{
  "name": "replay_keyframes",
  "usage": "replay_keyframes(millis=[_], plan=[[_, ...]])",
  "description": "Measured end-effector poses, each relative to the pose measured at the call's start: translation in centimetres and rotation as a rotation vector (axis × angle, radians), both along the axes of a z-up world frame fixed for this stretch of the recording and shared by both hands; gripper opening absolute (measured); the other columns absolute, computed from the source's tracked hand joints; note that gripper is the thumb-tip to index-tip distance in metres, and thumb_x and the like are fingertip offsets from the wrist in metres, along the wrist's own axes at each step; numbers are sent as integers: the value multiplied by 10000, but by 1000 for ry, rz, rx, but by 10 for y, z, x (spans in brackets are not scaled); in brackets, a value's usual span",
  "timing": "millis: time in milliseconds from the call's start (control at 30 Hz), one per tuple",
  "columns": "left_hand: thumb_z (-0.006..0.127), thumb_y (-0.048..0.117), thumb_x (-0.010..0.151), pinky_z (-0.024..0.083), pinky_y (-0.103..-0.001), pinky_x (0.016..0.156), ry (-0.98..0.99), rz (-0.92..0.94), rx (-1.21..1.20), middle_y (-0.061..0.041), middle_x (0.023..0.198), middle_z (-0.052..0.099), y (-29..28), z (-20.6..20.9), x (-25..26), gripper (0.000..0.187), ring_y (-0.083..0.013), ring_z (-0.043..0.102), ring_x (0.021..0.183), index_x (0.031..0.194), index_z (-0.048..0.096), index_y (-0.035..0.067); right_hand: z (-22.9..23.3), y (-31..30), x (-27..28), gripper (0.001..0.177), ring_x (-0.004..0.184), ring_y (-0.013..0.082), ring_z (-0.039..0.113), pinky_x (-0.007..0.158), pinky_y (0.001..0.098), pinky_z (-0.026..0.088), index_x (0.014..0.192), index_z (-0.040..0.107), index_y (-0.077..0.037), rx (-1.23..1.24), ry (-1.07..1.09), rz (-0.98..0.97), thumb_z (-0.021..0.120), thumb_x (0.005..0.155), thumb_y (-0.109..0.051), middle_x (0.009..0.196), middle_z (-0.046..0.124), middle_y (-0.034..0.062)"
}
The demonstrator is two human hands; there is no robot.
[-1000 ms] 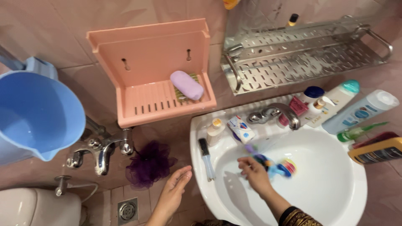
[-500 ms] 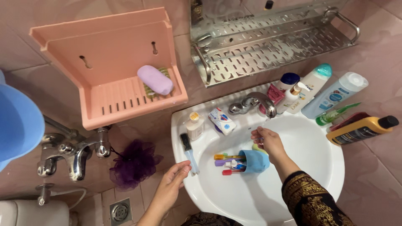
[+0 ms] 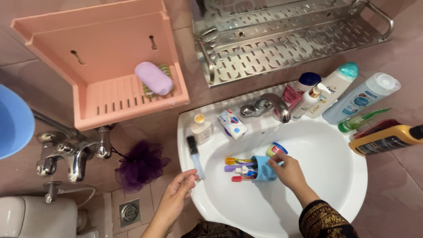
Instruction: The person rinses a blue cup and several toothbrushes under running water at a bathroom sink. They handle toothpaste, a cup, and multiple toothbrushes, rinsing each item and placing them on the sink or a metal shelf.
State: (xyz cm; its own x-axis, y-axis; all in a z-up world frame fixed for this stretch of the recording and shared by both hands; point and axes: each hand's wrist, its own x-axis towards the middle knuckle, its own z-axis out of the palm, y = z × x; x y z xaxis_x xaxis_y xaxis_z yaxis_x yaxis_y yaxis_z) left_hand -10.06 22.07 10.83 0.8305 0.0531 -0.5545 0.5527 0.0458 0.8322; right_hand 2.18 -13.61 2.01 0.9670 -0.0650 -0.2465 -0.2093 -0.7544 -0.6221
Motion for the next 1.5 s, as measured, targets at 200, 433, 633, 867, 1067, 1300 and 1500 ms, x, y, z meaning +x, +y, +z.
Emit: replay_keyframes(millis=[200,433,633,867,1067,1300,1500], plan=[[556,475,923,421,-376,1082,9,-5,11,-28,1357,708,-53,8,20,542,-169,597,1265,1378,625,189,6,-60,22,337,993,269,678,873,410,556,1171,708,-120,-242,-77,59,725,862,-255,1114,717,76],[561,452,926,442,-381,1055,43,60,50,-34,1332,736,-116,1,26,524,-180,621,1229,1369,633,181,-54,-83,79,527,1154,356,580,953,460,498,1262,632,-53,-240,-91,196,769,835,-330,1234,644,138],[560,433,933,459,-354,1000,81,162,108,-13,1310,744,-145,-10,17,499,-165,640,1160,1351,657,178,-76,-87,94,463,1108,347,618,986,439,514,1128,646,-65,-184,86,294,837,766,-281,1152,671,139],[558,445,928,474,-348,979,72,244,124,-4,1280,751,-172,-13,6,489,-142,653,1140,1341,655,202,-52,-85,87,527,1040,350,683,930,433,549,1181,519,-76,-64,196,319,834,779,-206,1093,666,191],[559,427,936,472,-346,960,36,213,106,-5,1243,768,-198,-9,23,482,-163,651,1120,1341,660,187,-44,-105,78,539,1125,346,627,985,422,509,1263,539,-69,48,19,388,795,794,-140,1274,580,160],[547,428,937,475,-327,981,40,121,64,6,1221,758,-232,4,53,489,-160,648,1147,1351,646,187,6,-170,44,538,1086,259,661,837,378,594,1254,559,-78,219,-28,267,800,781,-165,1235,618,115],[539,451,933,477,-331,981,58,31,49,-10,1199,767,-248,3,72,506,-162,652,1147,1345,651,179,52,-237,3,566,969,238,732,858,355,588,1247,574,-77,240,-136,26,815,737,-124,1085,717,121]])
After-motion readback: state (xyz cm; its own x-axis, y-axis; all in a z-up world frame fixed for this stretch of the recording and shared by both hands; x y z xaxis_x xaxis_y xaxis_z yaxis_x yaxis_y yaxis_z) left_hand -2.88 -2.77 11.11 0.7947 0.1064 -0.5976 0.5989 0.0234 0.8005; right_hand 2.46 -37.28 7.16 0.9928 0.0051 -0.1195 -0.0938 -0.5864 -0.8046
